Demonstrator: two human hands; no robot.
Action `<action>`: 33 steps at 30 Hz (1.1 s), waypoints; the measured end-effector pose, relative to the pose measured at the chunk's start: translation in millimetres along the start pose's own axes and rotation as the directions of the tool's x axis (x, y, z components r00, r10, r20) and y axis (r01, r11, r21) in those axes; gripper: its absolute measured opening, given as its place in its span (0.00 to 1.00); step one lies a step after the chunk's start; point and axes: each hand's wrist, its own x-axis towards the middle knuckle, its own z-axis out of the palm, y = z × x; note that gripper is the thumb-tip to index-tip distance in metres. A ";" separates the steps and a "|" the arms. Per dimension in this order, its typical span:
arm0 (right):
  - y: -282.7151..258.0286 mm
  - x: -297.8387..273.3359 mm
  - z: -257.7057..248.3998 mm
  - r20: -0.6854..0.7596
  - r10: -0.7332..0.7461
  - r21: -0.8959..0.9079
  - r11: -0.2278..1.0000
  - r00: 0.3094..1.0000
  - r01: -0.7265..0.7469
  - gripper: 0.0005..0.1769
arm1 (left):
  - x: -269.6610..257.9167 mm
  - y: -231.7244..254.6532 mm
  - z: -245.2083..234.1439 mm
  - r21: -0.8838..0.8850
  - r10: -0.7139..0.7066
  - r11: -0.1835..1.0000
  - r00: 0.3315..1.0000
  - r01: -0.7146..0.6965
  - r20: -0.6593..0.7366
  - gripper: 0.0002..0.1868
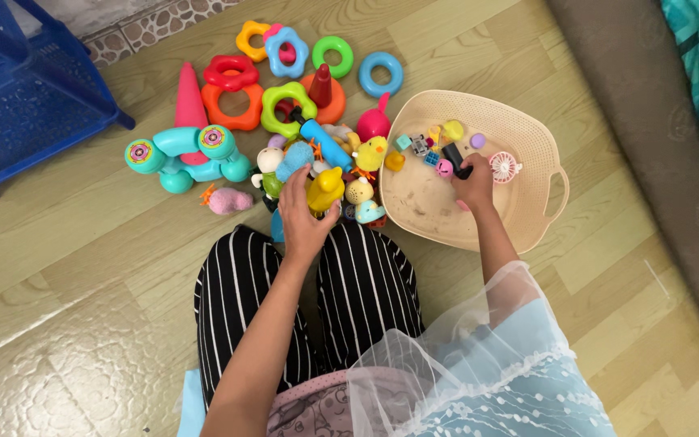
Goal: The person empties a basket of toys onto the floor while sitting down, picking out various plastic toys, rings, and a handheld fan one by one.
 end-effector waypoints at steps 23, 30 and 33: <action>-240.8 -93.9 -64.8 0.082 -0.230 0.686 0.719 0.970 0.113 0.25 | -7.4 39.3 -22.1 -0.063 0.219 0.976 0.950 -0.210 0.224 0.45; -292.5 -108.3 -67.1 0.059 -0.370 0.526 0.801 0.927 0.286 0.24 | -9.4 42.3 -22.9 -0.158 0.197 0.974 0.946 -0.160 0.257 0.35; -299.9 -111.4 -62.9 0.073 -0.349 0.552 0.794 0.934 0.254 0.23 | -10.4 40.3 -23.7 -0.181 0.194 0.972 0.945 -0.149 0.263 0.28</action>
